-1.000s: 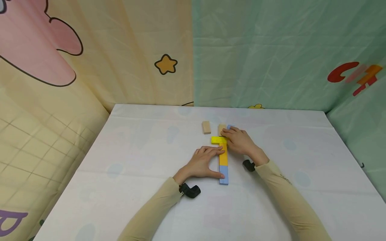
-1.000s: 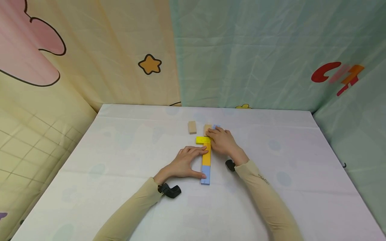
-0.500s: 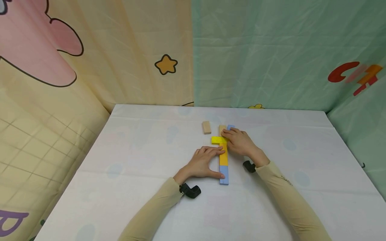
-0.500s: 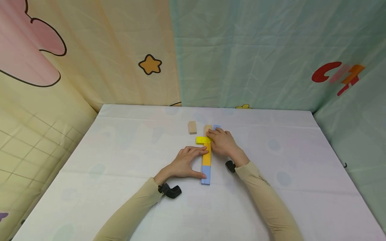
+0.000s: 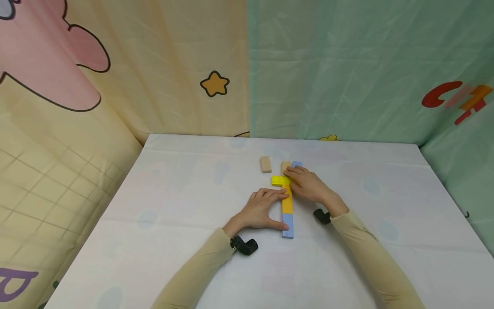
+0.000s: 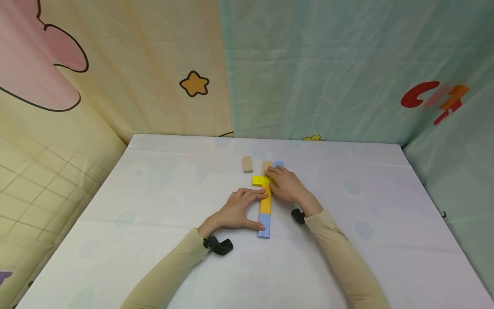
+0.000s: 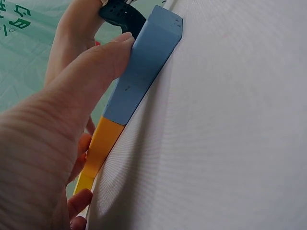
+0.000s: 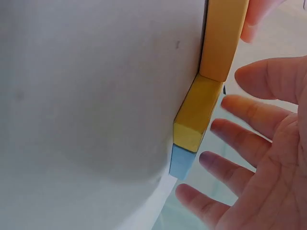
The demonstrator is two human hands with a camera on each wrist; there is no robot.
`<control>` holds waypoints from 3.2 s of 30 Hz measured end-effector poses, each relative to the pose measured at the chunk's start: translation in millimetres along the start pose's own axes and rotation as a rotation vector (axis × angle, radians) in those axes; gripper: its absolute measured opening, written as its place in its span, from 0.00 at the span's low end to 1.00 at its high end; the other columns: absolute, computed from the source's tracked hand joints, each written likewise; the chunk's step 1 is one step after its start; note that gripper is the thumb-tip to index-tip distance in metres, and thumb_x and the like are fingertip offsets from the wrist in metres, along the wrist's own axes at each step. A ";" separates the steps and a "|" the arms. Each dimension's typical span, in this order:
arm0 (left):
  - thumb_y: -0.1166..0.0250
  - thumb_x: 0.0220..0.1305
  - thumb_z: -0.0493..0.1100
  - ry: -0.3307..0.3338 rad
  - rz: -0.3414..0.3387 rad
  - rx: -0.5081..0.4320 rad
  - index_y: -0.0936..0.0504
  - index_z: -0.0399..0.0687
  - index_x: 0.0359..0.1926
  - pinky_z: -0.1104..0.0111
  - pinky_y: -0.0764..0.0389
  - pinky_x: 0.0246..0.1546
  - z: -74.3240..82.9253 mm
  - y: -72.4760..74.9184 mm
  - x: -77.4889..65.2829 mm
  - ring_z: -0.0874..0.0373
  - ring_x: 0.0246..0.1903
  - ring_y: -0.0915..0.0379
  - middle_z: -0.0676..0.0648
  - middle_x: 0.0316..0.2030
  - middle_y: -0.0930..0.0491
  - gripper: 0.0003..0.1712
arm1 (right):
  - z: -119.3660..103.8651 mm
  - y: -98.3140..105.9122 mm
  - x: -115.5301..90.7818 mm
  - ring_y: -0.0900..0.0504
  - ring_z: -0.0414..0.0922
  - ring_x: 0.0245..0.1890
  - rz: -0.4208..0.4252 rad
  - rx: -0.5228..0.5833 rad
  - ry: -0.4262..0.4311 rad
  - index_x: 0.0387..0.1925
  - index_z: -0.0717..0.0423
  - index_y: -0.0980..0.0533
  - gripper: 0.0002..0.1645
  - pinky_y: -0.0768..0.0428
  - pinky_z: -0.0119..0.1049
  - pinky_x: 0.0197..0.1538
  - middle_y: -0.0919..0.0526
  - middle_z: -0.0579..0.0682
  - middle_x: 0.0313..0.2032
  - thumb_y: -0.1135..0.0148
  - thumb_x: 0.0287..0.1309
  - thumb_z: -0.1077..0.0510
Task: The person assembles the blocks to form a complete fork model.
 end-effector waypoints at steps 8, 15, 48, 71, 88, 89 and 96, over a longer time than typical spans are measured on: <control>0.35 0.46 0.74 0.000 0.000 0.010 0.38 0.62 0.70 0.60 0.43 0.56 1.0 -0.4 0.6 0.57 0.63 0.50 0.62 0.70 0.47 0.52 | 10.0 4.1 -5.8 0.42 0.62 0.65 0.018 0.063 0.074 0.63 0.59 0.30 0.28 0.43 0.61 0.61 0.35 0.60 0.65 0.40 0.63 0.56; 0.34 0.46 0.73 -0.001 -0.002 0.003 0.38 0.62 0.70 0.60 0.43 0.55 1.2 0.0 0.3 0.57 0.63 0.50 0.63 0.70 0.48 0.52 | 14.7 3.9 -8.0 0.43 0.63 0.65 -0.010 0.076 0.130 0.61 0.57 0.28 0.27 0.44 0.61 0.61 0.36 0.59 0.66 0.39 0.62 0.52; 0.36 0.46 0.74 0.005 -0.015 0.007 0.39 0.62 0.70 0.59 0.44 0.57 1.6 0.9 0.2 0.57 0.64 0.51 0.62 0.70 0.47 0.52 | 7.8 7.5 -7.3 0.42 0.60 0.66 -0.073 -0.015 0.064 0.60 0.52 0.26 0.28 0.42 0.64 0.58 0.34 0.53 0.66 0.39 0.61 0.46; 0.42 0.67 0.56 0.035 0.086 -0.259 0.26 0.51 0.62 0.58 0.38 0.60 -8.3 21.5 13.5 0.57 0.61 0.38 0.55 0.62 0.31 0.26 | 7.7 7.2 -9.0 0.43 0.59 0.67 -0.065 0.013 0.068 0.61 0.53 0.27 0.29 0.42 0.63 0.60 0.35 0.52 0.66 0.39 0.61 0.46; 0.50 0.68 0.61 0.328 0.161 0.037 0.39 0.41 0.70 0.52 0.49 0.65 -26.3 27.9 41.0 0.47 0.69 0.53 0.44 0.70 0.45 0.38 | 7.6 4.9 -7.1 0.44 0.58 0.67 -0.097 0.019 0.045 0.61 0.53 0.27 0.29 0.43 0.61 0.61 0.37 0.52 0.67 0.40 0.62 0.46; 0.50 0.68 0.61 0.330 0.154 0.049 0.39 0.41 0.70 0.53 0.49 0.64 -26.0 27.1 41.3 0.47 0.69 0.53 0.44 0.70 0.45 0.39 | 7.3 5.2 -7.3 0.44 0.59 0.67 -0.097 0.020 0.046 0.61 0.53 0.27 0.29 0.43 0.61 0.61 0.37 0.52 0.67 0.40 0.62 0.46; 0.49 0.66 0.65 0.348 0.113 0.095 0.39 0.48 0.71 0.54 0.49 0.64 -23.4 24.7 45.8 0.49 0.69 0.54 0.48 0.71 0.47 0.40 | 5.3 7.7 -8.9 0.44 0.59 0.67 -0.092 0.018 0.045 0.61 0.53 0.27 0.29 0.43 0.62 0.60 0.37 0.52 0.67 0.40 0.62 0.46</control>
Point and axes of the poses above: each hand's wrist, its own x-axis towards the middle knuckle, its own y-axis out of the back of the hand, z = x × y, the point moved 1 cm from there along x, towards the middle knuckle
